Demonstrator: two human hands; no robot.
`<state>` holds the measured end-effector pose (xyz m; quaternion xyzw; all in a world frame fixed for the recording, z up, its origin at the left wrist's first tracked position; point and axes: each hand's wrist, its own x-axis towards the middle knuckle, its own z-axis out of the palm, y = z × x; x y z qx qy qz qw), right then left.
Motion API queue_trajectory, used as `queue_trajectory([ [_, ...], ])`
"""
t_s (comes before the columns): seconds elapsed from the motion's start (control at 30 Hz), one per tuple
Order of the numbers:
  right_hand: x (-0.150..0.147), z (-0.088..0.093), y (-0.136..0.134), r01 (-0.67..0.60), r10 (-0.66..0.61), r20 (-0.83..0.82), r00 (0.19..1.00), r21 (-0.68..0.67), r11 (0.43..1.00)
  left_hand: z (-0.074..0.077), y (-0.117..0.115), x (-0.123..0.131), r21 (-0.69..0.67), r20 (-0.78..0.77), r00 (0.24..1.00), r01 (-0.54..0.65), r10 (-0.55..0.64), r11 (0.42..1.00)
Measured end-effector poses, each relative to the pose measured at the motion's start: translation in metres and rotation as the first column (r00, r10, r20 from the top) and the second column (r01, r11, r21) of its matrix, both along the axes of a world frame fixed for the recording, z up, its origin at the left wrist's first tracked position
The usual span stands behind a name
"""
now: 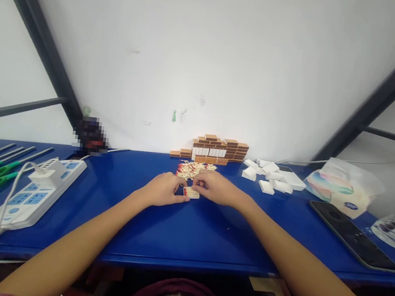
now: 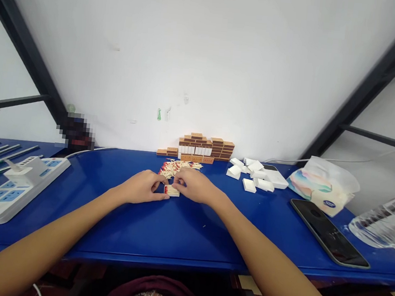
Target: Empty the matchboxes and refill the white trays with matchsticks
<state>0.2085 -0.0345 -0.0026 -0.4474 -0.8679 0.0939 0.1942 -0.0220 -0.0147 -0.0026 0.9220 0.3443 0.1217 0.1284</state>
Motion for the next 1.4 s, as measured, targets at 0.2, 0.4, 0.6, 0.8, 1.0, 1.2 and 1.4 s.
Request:
queue_trajectory([
  [0.2,0.018,-0.001,0.014,0.361,-0.363,0.041,0.931,0.048,0.931,-0.001,-0.001,0.001,-0.136,0.064,0.997,0.047,-0.039,0.99],
  [0.4,0.009,-0.018,0.021,0.271,-0.272,-0.025,0.962,-0.026,0.962,0.002,0.007,-0.006,-0.037,0.035,0.998,-0.044,0.045,0.998],
  [0.6,0.002,-0.025,0.021,0.291,-0.288,0.056,0.956,-0.06,0.955,-0.002,0.008,-0.004,-0.036,-0.02,1.0,-0.017,0.016,0.999],
  [0.8,0.015,-0.019,0.02,0.303,-0.288,0.232,0.929,-0.031,0.953,-0.004,0.003,0.0,-0.019,-0.018,1.0,0.014,-0.014,1.0],
  [1.0,0.036,-0.006,0.021,0.291,-0.287,0.198,0.937,0.007,0.957,0.0,0.005,-0.003,0.022,-0.038,0.999,-0.017,0.018,1.0],
  [1.2,0.045,0.006,0.018,0.257,-0.249,0.079,0.965,-0.106,0.961,0.004,0.008,-0.007,0.033,-0.031,0.998,-0.05,0.051,0.998],
  [1.4,0.027,0.005,0.01,0.013,-0.03,-0.063,0.998,-0.257,0.966,0.001,0.008,-0.005,0.034,-0.041,0.998,-0.052,0.054,0.998],
])
